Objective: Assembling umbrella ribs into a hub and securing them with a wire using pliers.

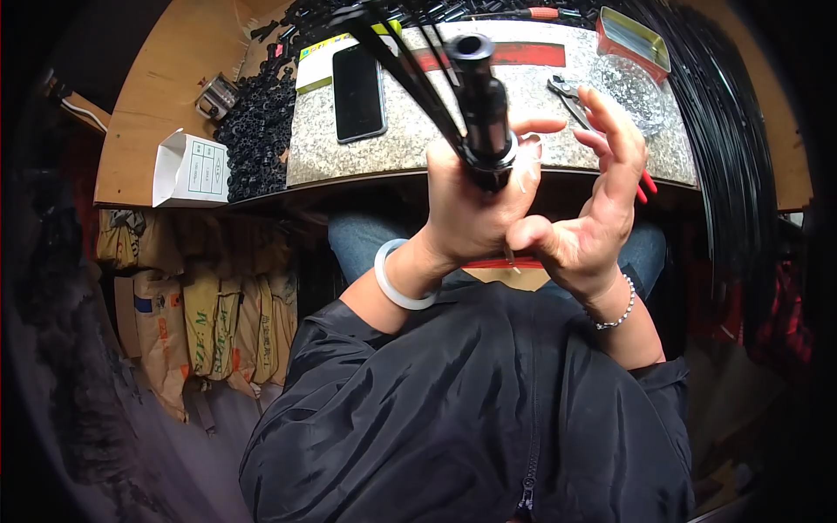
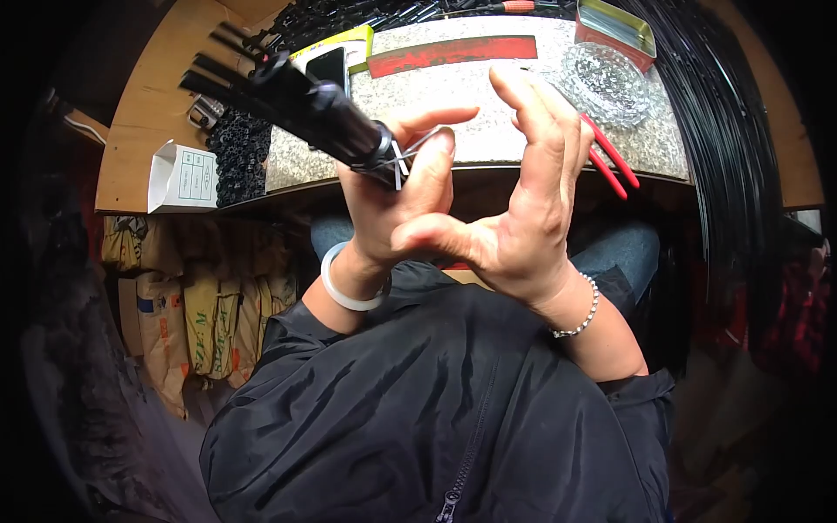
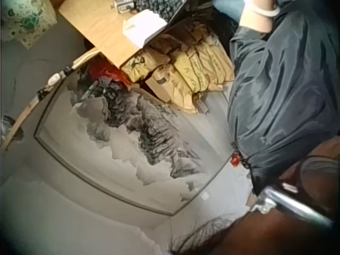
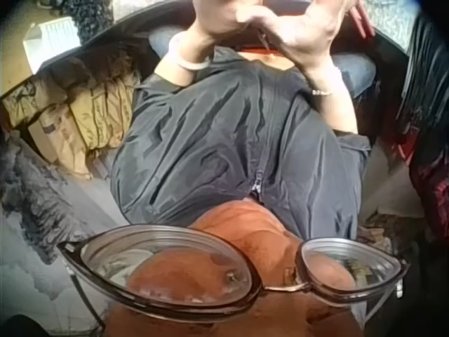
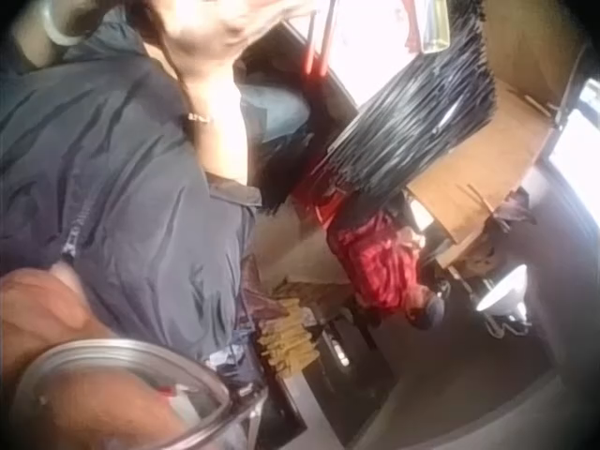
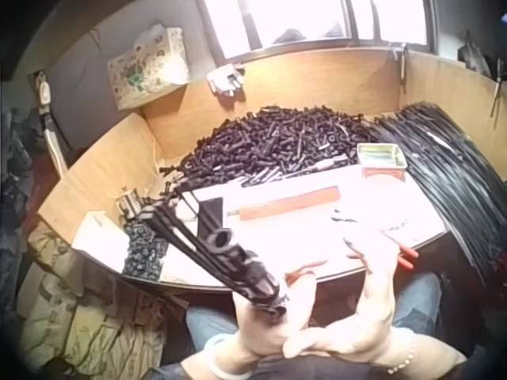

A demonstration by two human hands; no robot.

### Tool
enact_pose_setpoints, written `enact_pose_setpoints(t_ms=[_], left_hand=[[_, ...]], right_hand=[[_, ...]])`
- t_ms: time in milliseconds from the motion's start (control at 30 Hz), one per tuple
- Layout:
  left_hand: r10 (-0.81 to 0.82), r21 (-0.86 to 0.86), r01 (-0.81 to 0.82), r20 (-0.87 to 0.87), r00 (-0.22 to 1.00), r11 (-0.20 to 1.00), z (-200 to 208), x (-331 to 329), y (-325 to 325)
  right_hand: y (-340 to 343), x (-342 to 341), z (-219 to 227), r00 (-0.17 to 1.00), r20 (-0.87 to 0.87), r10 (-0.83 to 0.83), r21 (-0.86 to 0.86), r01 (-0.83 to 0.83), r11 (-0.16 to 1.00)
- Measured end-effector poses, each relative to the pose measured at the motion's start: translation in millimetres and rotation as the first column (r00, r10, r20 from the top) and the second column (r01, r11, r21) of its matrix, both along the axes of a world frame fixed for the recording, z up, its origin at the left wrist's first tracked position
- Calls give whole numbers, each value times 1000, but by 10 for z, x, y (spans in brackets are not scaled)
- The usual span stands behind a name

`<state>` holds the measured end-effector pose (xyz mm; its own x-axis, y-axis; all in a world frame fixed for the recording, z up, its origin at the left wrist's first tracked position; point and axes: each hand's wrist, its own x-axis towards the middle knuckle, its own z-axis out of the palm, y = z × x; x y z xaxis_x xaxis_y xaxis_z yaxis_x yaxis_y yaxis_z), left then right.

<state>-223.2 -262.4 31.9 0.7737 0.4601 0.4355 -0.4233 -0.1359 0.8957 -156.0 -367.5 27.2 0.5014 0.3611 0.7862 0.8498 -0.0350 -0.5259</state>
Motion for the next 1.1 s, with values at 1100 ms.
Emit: enact_pose_setpoints(t_ms=[1100], left_hand=[[-35, -3, 35, 42, 999, 999, -121, 94, 5]], right_hand=[[-237, 104, 293, 237, -884, 403, 255, -478, 841]])
